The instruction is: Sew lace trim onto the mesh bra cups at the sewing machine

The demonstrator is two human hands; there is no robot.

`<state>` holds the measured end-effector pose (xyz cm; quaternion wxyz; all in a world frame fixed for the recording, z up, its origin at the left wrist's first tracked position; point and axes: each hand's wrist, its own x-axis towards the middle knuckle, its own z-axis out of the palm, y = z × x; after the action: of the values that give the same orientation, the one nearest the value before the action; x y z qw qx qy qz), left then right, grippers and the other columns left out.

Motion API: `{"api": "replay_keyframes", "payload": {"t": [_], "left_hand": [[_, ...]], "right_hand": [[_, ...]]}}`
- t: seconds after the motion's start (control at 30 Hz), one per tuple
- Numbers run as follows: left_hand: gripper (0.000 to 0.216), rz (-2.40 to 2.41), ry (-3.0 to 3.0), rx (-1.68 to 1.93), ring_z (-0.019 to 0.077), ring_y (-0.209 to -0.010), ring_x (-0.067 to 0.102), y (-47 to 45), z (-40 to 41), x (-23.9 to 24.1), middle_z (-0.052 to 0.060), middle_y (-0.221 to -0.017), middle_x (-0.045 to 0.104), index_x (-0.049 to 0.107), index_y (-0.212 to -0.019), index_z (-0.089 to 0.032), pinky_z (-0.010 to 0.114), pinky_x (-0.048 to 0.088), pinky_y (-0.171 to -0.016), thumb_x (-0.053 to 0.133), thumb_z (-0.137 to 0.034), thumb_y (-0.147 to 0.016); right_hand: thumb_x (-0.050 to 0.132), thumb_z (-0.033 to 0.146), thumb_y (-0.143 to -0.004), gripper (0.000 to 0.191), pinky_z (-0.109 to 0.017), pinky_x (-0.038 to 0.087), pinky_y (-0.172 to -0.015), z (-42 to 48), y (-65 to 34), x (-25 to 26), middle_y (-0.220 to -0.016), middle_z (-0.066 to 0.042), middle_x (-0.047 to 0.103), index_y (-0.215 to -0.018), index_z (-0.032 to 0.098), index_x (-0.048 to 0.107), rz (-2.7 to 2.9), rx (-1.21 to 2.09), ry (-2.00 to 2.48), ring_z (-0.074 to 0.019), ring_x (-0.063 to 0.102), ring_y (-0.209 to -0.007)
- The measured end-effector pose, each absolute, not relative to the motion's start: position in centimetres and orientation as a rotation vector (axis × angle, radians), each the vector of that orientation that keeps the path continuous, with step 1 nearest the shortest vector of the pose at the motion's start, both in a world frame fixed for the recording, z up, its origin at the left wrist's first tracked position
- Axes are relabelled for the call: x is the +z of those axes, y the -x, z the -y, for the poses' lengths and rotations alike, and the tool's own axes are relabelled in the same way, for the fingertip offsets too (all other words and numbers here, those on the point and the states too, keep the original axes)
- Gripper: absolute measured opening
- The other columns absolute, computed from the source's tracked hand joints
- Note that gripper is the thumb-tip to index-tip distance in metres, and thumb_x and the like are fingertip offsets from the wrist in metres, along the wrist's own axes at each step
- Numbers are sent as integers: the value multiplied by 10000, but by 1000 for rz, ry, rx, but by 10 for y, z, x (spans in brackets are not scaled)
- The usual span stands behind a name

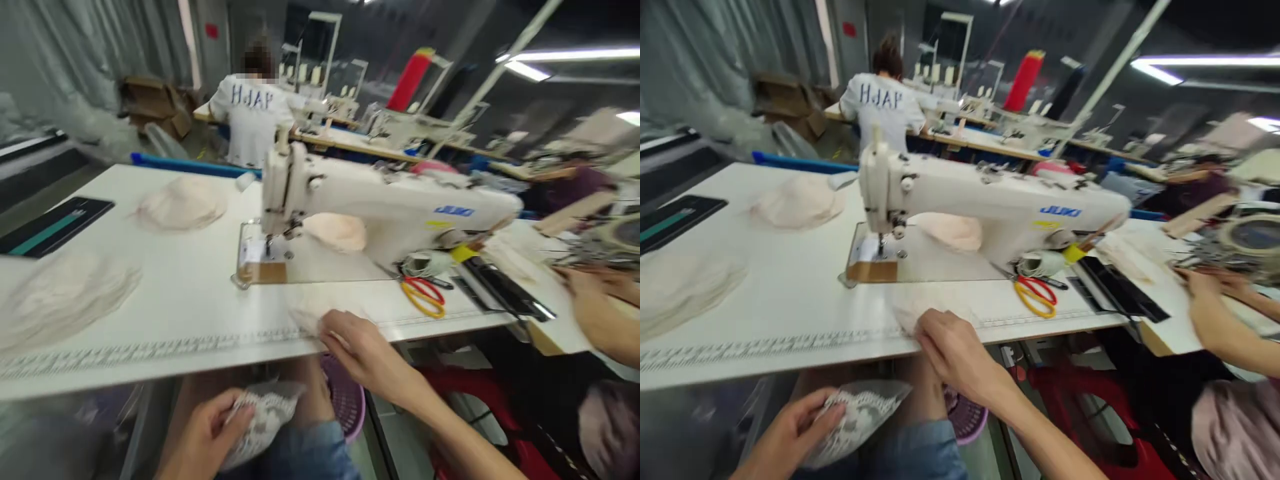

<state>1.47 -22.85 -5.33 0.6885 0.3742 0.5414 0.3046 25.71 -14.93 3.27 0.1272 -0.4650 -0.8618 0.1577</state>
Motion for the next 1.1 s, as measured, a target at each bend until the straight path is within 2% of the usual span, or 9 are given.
{"api": "replay_keyframes", "payload": {"t": [0.1,0.17,0.23,0.47,0.73,0.83,0.93,1.03,1.1], "left_hand": [[401,-1234,-835,731,166,-690,556,-15,225,-44,6,-684,623,625,-719,-151,232,426,-643,679,-548,-690],[392,-1203,-791,744,149,-656,551,-17,223,-40,4,-673,627,638,-742,-143,221,415,-621,680,-531,-698],[384,-1143,-736,754,155,-666,570,-19,225,-37,13,-698,657,668,-801,-141,229,423,-641,684,-512,-705],[287,-931,-503,707,202,-854,605,-18,241,-26,36,-847,709,704,-992,-167,258,437,-730,657,-323,-756],[267,-986,-332,752,219,-900,592,-3,250,-39,52,-910,709,737,-926,-172,300,448,-807,634,-198,-682],[272,-959,-360,736,229,-923,576,-1,251,-38,62,-939,695,732,-951,-168,305,443,-822,626,-216,-706],[304,-885,-512,694,236,-922,561,-1,251,-31,76,-949,673,695,-1035,-156,317,432,-829,582,-310,-798],[324,-944,-758,661,189,-812,544,-5,251,-29,45,-853,648,663,-1047,-166,268,427,-742,569,-399,-844],[313,-1060,-854,649,147,-720,507,-7,252,-31,13,-760,612,668,-957,-160,227,401,-660,580,-437,-839]], "right_hand": [[470,227,-916,130,-258,425,-689,173,-256,61,-797,-17,642,-894,223,598,2453,1172,1134,-145,574,-734],[490,230,-910,154,-231,441,-668,182,-245,69,-780,-19,663,-881,210,640,2376,1633,866,-130,604,-719],[502,254,-904,183,-205,441,-621,187,-229,61,-749,-24,659,-862,172,660,2229,1879,712,-114,601,-681],[567,319,-858,189,-183,349,-539,185,-194,-15,-682,9,568,-798,150,624,2065,1525,1126,-95,479,-617],[517,320,-884,192,-180,276,-497,188,-196,-23,-613,40,469,-807,155,575,2061,1543,1094,-78,400,-560],[518,300,-880,159,-179,259,-486,191,-195,-23,-600,48,450,-816,162,567,2100,1514,1103,-75,386,-544],[523,278,-873,119,-176,249,-486,195,-192,-20,-592,58,443,-834,171,559,2153,1456,1093,-68,382,-526],[535,240,-857,76,-178,240,-495,200,-187,-17,-570,71,437,-826,171,542,2209,1350,1116,-59,379,-502],[541,236,-853,68,-188,234,-507,203,-185,-16,-561,73,447,-831,172,537,2251,1280,1150,-63,387,-502]]}}
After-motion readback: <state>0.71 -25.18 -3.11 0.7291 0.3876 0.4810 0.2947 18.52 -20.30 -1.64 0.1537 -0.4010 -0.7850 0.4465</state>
